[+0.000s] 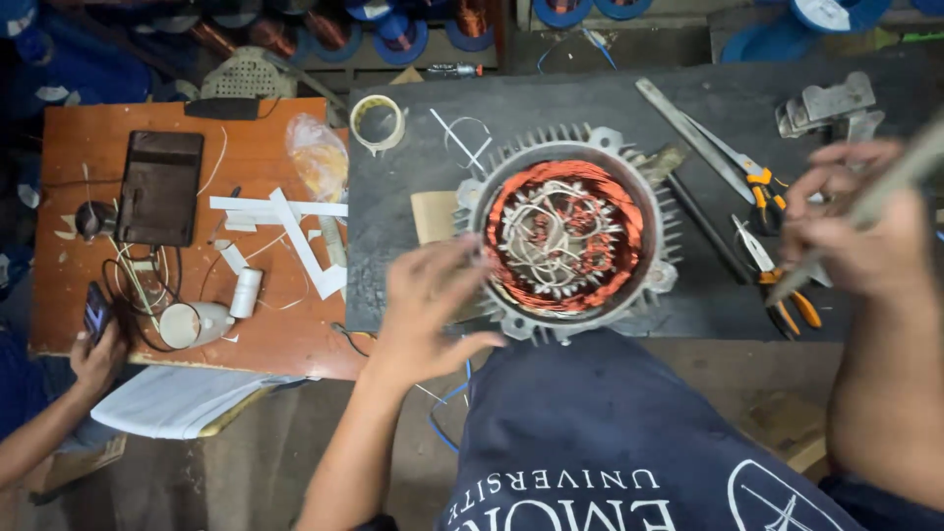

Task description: Repairing an electric motor by shaping the stator windings with a mallet and wooden block

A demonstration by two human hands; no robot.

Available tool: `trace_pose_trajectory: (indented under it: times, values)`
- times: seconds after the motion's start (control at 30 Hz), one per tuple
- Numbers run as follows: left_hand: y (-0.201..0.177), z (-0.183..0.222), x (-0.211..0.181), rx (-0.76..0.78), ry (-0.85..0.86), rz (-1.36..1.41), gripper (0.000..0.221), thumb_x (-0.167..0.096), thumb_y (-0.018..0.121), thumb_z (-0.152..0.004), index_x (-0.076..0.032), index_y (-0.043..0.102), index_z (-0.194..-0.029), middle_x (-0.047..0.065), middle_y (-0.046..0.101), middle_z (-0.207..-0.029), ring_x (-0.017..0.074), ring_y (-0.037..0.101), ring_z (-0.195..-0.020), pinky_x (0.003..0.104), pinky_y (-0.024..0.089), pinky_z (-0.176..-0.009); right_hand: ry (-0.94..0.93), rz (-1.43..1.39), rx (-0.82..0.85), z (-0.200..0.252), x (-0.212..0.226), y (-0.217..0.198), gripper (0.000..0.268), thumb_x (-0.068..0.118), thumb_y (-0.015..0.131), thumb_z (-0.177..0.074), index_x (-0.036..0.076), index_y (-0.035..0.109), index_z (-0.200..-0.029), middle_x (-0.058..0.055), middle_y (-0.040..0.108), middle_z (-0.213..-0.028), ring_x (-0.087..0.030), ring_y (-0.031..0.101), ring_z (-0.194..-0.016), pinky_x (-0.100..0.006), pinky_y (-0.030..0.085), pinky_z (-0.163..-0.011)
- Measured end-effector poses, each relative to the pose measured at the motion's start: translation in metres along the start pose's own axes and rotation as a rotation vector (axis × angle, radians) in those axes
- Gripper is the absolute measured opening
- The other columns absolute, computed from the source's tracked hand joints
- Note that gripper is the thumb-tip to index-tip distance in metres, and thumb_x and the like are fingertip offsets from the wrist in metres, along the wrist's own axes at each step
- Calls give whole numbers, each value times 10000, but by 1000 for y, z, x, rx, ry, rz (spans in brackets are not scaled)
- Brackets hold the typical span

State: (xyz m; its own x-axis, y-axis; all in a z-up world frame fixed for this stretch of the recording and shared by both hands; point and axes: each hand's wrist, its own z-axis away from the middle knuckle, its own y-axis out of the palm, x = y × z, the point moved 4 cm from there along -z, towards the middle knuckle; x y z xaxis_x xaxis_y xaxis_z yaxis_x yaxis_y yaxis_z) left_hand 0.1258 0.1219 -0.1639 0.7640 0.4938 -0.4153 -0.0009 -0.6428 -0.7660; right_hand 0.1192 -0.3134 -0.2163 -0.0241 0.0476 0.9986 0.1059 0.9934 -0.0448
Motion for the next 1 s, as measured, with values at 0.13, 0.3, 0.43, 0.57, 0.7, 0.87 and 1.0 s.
trace_pose_trajectory:
  times: [0.13,0.3,0.43,0.57,0.7,0.87,1.0]
  values:
    - [20,59,27,-259,-422,100,643,-587,430,-997,-80,514,-1384,171,501,-1455,341,485,-1382,478,366,-1147,213,407,-233,33,-93,-27,442,106,788,-890,127,461,-1185,-48,576,-1010,-146,559,-844,-303,491,-685]
    - [139,216,103,-211,-1011,114,330,-254,498,-1017,-39,622,-1235,168,661,-1167,304,595,-1103,403,424,-991,77,674,-4,38,-162,-11,834,108,712,-780,18,352,-1527,-245,510,-1438,-356,533,-1264,-414,409,-1032]
    - [121,170,37,-197,-1083,11,289,-133,648,-942,-5,651,-1201,260,610,-1181,483,585,-1119,547,442,-994,-100,1003,82,47,-177,6,910,50,766,-679,-21,436,-1525,-388,500,-1303,-594,480,-1236,-635,426,-1019]
    - [80,118,11,-489,-868,-63,203,-101,604,-994,4,662,-1159,248,628,-1044,479,607,-1025,540,463,-943,-361,1040,52,57,-195,1,813,190,731,-724,124,528,-1509,-244,489,-1394,-475,500,-1203,-552,431,-994]
    - [16,9,-26,-515,-472,-164,267,-135,672,-982,-73,649,-1241,126,633,-1154,351,614,-1117,469,464,-996,-336,1050,120,65,-202,2,801,312,700,-741,264,517,-1519,-148,486,-1499,-420,434,-1272,-549,348,-1043]
    - [34,-87,-14,-84,-258,-422,481,-210,821,-857,-88,607,-1270,164,575,-1251,388,571,-1158,554,489,-952,-391,1067,202,79,-196,8,757,370,624,-766,322,489,-1509,-47,503,-1522,-342,406,-1344,-526,299,-1056]
    - [64,-117,19,213,-243,-443,707,-193,833,-831,-120,451,-1421,139,494,-1402,380,605,-1164,596,578,-822,-446,928,164,80,-191,3,699,293,663,-746,289,574,-1439,-17,531,-1515,-321,407,-1375,-519,338,-1056]
